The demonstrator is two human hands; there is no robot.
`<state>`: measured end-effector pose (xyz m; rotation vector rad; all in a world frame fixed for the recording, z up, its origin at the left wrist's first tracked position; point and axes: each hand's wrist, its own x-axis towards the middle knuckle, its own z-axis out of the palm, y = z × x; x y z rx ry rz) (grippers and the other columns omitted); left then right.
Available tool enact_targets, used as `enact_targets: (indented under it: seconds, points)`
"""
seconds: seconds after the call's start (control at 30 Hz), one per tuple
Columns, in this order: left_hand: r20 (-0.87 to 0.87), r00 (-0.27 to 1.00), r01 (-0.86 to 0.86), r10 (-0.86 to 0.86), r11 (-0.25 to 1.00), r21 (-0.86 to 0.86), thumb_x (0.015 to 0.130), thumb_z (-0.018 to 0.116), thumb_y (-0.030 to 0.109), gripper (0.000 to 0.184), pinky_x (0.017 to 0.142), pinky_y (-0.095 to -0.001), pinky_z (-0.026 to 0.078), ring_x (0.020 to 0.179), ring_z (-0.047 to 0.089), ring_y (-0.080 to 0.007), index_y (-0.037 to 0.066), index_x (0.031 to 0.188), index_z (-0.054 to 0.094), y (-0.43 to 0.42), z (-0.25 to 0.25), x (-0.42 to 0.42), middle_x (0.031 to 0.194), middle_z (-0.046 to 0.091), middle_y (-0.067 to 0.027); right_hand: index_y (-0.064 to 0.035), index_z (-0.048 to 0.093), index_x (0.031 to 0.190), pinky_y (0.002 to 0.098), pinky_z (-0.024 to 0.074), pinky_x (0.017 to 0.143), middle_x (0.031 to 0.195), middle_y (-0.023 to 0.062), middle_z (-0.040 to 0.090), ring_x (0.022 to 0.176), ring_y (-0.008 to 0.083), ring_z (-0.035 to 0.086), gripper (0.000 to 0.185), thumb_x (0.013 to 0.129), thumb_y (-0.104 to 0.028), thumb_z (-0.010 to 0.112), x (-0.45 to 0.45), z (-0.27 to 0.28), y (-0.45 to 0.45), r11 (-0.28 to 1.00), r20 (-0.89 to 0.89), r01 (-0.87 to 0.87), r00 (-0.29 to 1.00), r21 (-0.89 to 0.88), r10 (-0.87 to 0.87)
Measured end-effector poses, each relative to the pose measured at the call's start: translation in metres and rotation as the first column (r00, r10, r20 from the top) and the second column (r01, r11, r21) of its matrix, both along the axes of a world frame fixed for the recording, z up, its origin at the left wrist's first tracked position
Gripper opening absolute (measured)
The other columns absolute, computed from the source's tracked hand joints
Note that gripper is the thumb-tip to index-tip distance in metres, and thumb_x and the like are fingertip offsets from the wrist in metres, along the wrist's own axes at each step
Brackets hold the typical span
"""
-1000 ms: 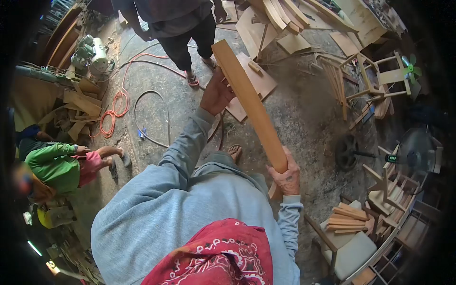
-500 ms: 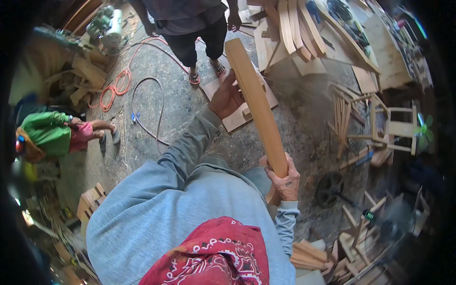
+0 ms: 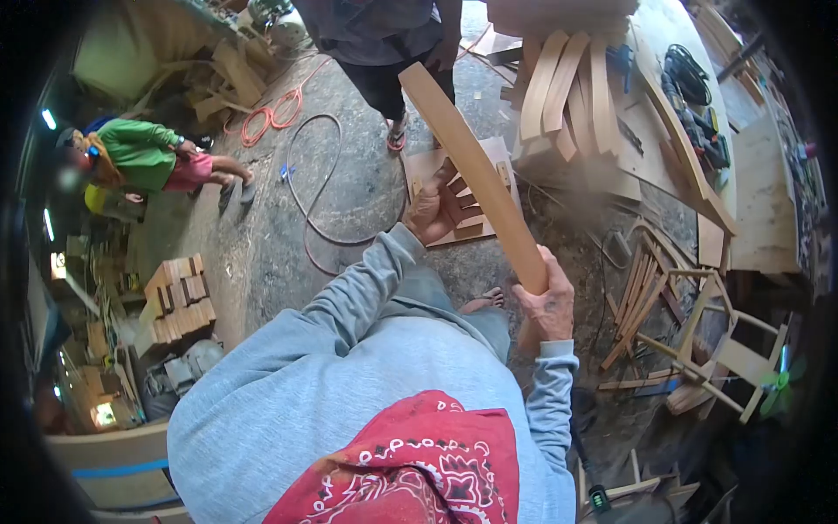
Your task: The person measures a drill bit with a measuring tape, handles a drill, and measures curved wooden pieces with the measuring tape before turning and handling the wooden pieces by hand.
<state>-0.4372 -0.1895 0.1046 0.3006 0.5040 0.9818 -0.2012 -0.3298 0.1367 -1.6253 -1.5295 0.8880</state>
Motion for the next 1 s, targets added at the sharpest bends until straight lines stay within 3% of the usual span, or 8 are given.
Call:
enact_targets:
  seconds: [0.13,0.23,0.5,0.63,0.73,0.77,0.87,1.0]
  points:
    - [0.018,1.0,-0.015,0.014,1.0,0.011,0.096,0.065,0.049,0.055,0.105,-0.057,0.049,0.123,0.061,-0.0339,0.018,0.139,0.053,0.003,-0.014,0.001,0.141,0.058,-0.0095,-0.0045,0.057,0.135,0.0375,0.0514,0.099,0.126,0.0183,0.067,0.116,0.0311,0.066,0.069,0.07,-0.01,0.078,0.017,0.006,0.044,0.991,-0.074,-0.109,0.992,-0.078,0.103]
    - [0.077,0.996,-0.043,0.043,0.999,-0.006,0.094,0.07,0.043,0.057,0.108,-0.0593,0.047,0.126,0.059,-0.0349,0.018,0.14,0.051,0.004,-0.016,0.004,0.142,0.056,-0.0101,-0.0021,0.057,0.134,0.0369,0.05,0.101,0.126,0.0177,0.067,0.118,0.0292,0.065,0.067,0.07,-0.01,0.078,0.018,0.01,0.081,0.976,-0.044,-0.211,0.977,-0.046,0.209]
    - [0.129,0.972,-0.209,0.194,0.971,0.113,0.098,0.065,0.037,0.056,0.106,-0.0612,0.047,0.13,0.056,-0.0344,0.019,0.147,0.043,0.031,-0.034,-0.001,0.145,0.053,-0.01,-0.0042,0.052,0.141,0.0377,0.0472,0.103,0.128,0.0148,0.065,0.118,0.0257,0.062,0.077,0.073,-0.021,0.083,0.02,0.035,0.145,0.921,0.141,-0.371,0.912,-0.118,0.386]
    - [0.144,0.922,-0.376,0.36,0.921,0.105,0.1,0.061,0.038,0.051,0.109,-0.0621,0.044,0.131,0.055,-0.0354,0.018,0.145,0.047,0.044,-0.025,-0.016,0.142,0.059,-0.0063,-0.0037,0.046,0.146,0.0389,0.0464,0.104,0.136,0.0157,0.061,0.124,0.0251,0.059,0.084,0.077,-0.029,0.087,0.028,0.053,0.153,0.894,0.005,-0.401,0.912,-0.2,0.41]
    - [0.263,0.873,-0.45,0.41,0.886,0.113,0.101,0.059,0.038,0.045,0.11,-0.0624,0.041,0.129,0.057,-0.0357,0.015,0.14,0.054,0.045,-0.026,-0.024,0.135,0.065,-0.0036,-0.0053,0.043,0.15,0.0385,0.0465,0.105,0.143,0.0155,0.056,0.126,0.0251,0.058,0.087,0.077,-0.022,0.087,0.036,0.037,0.153,0.935,0.0,-0.355,0.935,-0.004,0.355]
    - [0.288,0.858,-0.471,0.424,0.874,0.118,0.101,0.057,0.038,0.042,0.111,-0.0609,0.041,0.128,0.058,-0.0357,0.014,0.136,0.059,0.042,-0.024,-0.022,0.131,0.067,-0.0049,-0.0088,0.043,0.151,0.0397,0.0477,0.105,0.142,0.0158,0.056,0.123,0.0293,0.059,0.087,0.075,-0.009,0.085,0.039,0.023,0.155,0.941,-0.136,-0.334,0.931,0.051,0.338]
    - [0.409,0.816,-0.508,0.409,0.845,0.169,0.102,0.056,0.04,0.045,0.112,-0.0594,0.04,0.128,0.058,-0.0356,0.013,0.137,0.057,0.039,-0.05,-0.018,0.132,0.066,-0.0068,-0.0118,0.044,0.151,0.0412,0.0496,0.103,0.135,0.0168,0.057,0.121,0.0332,0.059,0.087,0.073,0.002,0.081,0.048,0.016,0.163,0.858,0.154,-0.428,0.904,0.285,0.399]
    - [0.379,0.76,-0.62,0.528,0.764,0.179,0.102,0.057,0.034,0.05,0.112,-0.0575,0.042,0.136,0.051,-0.0283,0.014,0.147,0.047,0.018,0.001,0.01,0.149,0.051,-0.0121,-0.0125,0.051,0.145,0.0432,0.0504,0.102,0.135,0.0174,0.054,0.123,0.036,0.056,0.081,0.071,0.006,0.08,0.068,0.008,0.172,0.777,0.239,-0.489,0.872,0.396,0.427]
